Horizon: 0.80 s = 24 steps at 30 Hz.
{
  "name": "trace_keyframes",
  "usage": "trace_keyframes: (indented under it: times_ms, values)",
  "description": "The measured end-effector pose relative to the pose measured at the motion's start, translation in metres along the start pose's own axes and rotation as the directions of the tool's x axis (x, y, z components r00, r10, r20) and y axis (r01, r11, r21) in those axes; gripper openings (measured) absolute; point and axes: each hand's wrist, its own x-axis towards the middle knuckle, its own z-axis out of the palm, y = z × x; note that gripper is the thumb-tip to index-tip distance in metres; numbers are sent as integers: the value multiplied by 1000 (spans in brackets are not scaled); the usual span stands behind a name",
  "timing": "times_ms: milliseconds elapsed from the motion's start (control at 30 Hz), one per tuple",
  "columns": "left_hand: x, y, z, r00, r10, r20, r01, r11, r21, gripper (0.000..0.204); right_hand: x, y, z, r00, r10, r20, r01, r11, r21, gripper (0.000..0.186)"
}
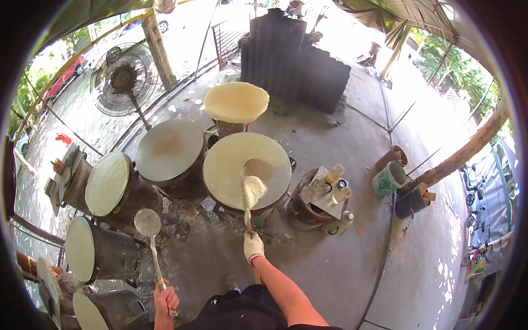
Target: The person scoops batter from a large bowl using a ladle and scraper, spreads it thinly across circular hot plates, and peels the cooked thin wrappers off the griddles using a stick to stack them.
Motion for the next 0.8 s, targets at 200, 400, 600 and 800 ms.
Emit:
trace_keyframes:
  times_ms: [200, 400, 600, 800]
  values:
    - [0, -33, 74, 1000, 16, 17, -15, 999, -34, 19, 30, 32, -57, 916, -52, 398, 59, 998, -4, 32]
    - [3, -76, 145, 997, 8, 78, 3, 990, -140, 19, 72, 4, -145, 977, -151, 153, 181, 962, -203, 38]
    - [14, -100, 208, 997, 12, 74, -8, 999, -53, 19, 94, 4, -206, 909, -140, 392, 289, 890, -353, 39]
    - [22, -105, 244, 999, 28, 34, -28, 1000, -8, 18, 148, -30, -204, 936, -238, 261, 311, 905, -289, 38]
